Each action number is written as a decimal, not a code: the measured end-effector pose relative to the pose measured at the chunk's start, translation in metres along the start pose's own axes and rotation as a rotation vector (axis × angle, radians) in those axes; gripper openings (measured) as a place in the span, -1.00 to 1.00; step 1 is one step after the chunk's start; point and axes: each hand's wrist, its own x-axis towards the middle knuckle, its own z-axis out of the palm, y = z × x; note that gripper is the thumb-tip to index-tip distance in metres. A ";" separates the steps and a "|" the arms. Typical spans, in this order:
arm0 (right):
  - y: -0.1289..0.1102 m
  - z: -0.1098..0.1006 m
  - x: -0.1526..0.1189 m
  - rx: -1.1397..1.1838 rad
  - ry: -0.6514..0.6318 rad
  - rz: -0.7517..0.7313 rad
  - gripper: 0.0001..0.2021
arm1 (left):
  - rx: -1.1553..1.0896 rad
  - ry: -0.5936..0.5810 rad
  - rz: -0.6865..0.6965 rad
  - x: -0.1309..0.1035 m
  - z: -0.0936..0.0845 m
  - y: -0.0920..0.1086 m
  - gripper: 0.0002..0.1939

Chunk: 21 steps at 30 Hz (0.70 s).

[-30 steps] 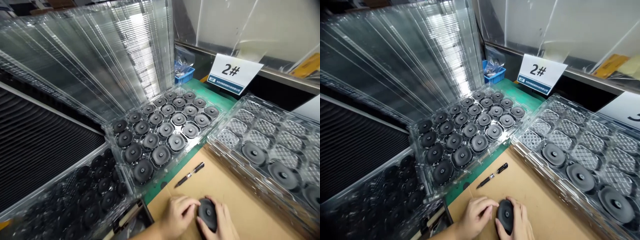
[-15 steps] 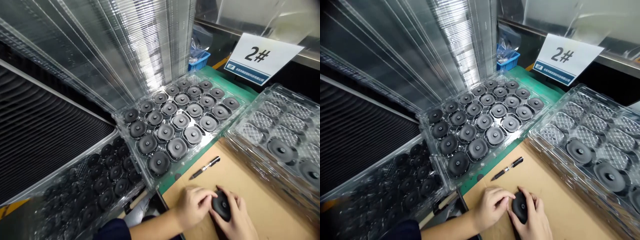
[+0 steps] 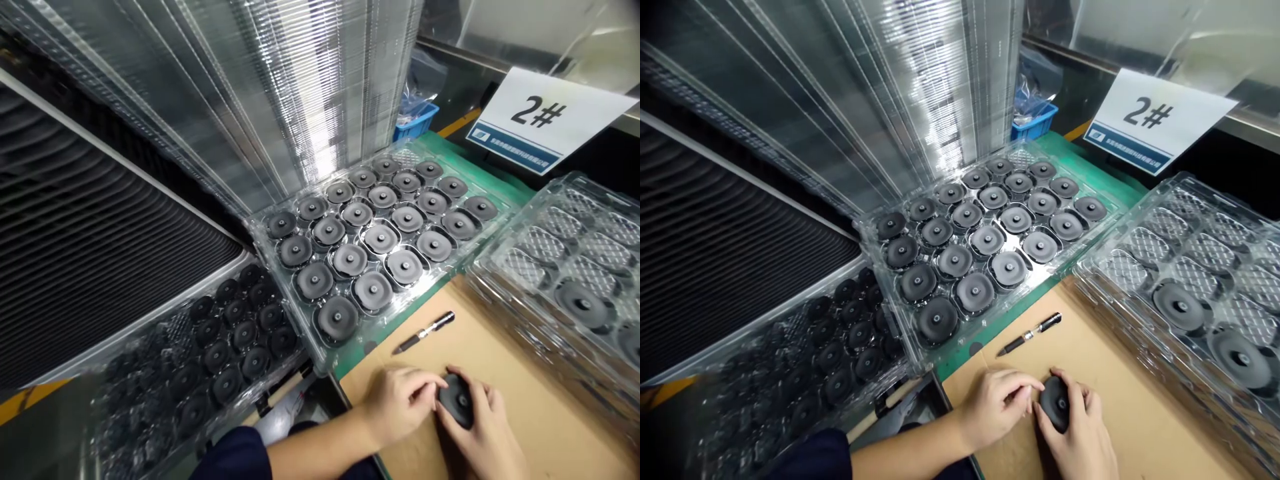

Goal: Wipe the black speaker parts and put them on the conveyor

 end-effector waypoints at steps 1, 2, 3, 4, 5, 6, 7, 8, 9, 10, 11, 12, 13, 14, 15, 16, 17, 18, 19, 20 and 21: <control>-0.003 0.000 -0.001 -0.013 0.006 0.003 -0.43 | 0.007 -0.006 -0.003 0.000 0.001 -0.001 -0.70; -0.006 0.000 -0.003 -0.027 0.021 0.004 -0.43 | 0.015 -0.014 -0.006 0.001 0.001 -0.002 -0.70; -0.010 0.000 -0.004 -0.041 0.040 0.003 -0.45 | 0.025 -0.025 -0.009 0.001 0.002 -0.003 -0.69; -0.014 0.000 -0.006 -0.058 0.054 0.000 -0.46 | 0.037 -0.037 -0.010 0.001 0.002 -0.004 -0.68; -0.017 0.001 -0.007 -0.076 0.064 -0.002 -0.48 | 0.053 -0.051 -0.011 0.000 0.002 -0.004 -0.67; -0.020 0.001 -0.008 -0.094 0.069 -0.002 -0.49 | 0.071 -0.070 -0.006 -0.001 0.001 -0.002 -0.66; -0.023 0.002 -0.008 -0.108 0.069 -0.002 -0.50 | 0.091 -0.096 0.007 -0.003 -0.003 0.001 -0.67; -0.025 0.002 -0.008 -0.115 0.068 -0.004 -0.51 | 0.109 -0.130 0.032 -0.006 -0.008 0.005 -0.68; -0.026 0.003 -0.007 -0.117 0.069 -0.009 -0.52 | 0.126 -0.188 0.080 -0.009 -0.016 0.011 -0.71; -0.026 0.004 -0.006 -0.114 0.075 -0.016 -0.53 | 0.137 -0.257 0.137 -0.011 -0.027 0.018 -0.74; -0.027 0.005 -0.004 -0.106 0.081 -0.025 -0.54 | 0.139 -0.357 0.218 -0.012 -0.039 0.027 -0.75; -0.027 0.005 -0.003 -0.097 0.091 -0.035 -0.55 | 0.150 -0.512 0.323 -0.013 -0.053 0.036 -0.71; -0.027 0.006 -0.002 -0.089 0.101 -0.045 -0.56 | 0.150 -0.617 0.349 -0.012 -0.068 0.045 -0.69; -0.028 0.007 0.000 -0.082 0.112 -0.052 -0.57 | 0.168 -0.632 0.280 -0.010 -0.081 0.054 -0.68; -0.029 0.007 0.001 -0.077 0.119 -0.057 -0.57 | 0.176 -0.608 0.223 -0.008 -0.093 0.063 -0.70; -0.030 0.007 0.002 -0.069 0.125 -0.059 -0.57 | 0.160 -0.547 0.164 -0.005 -0.102 0.071 -0.73; -0.032 0.006 0.002 -0.058 0.131 -0.059 -0.57 | 0.118 -0.475 0.115 -0.002 -0.107 0.078 -0.75; -0.034 0.005 0.002 -0.041 0.135 -0.060 -0.58 | 0.056 -0.399 0.086 0.001 -0.109 0.084 -0.77; -0.037 0.003 0.002 -0.020 0.133 -0.064 -0.57 | -0.024 -0.328 0.076 0.003 -0.108 0.089 -0.79; -0.040 0.002 0.001 0.006 0.131 -0.067 -0.55 | -0.117 -0.265 0.083 0.006 -0.103 0.094 -0.80; -0.044 0.000 0.001 0.035 0.131 -0.065 -0.53 | -0.211 -0.213 0.100 0.008 -0.097 0.098 -0.81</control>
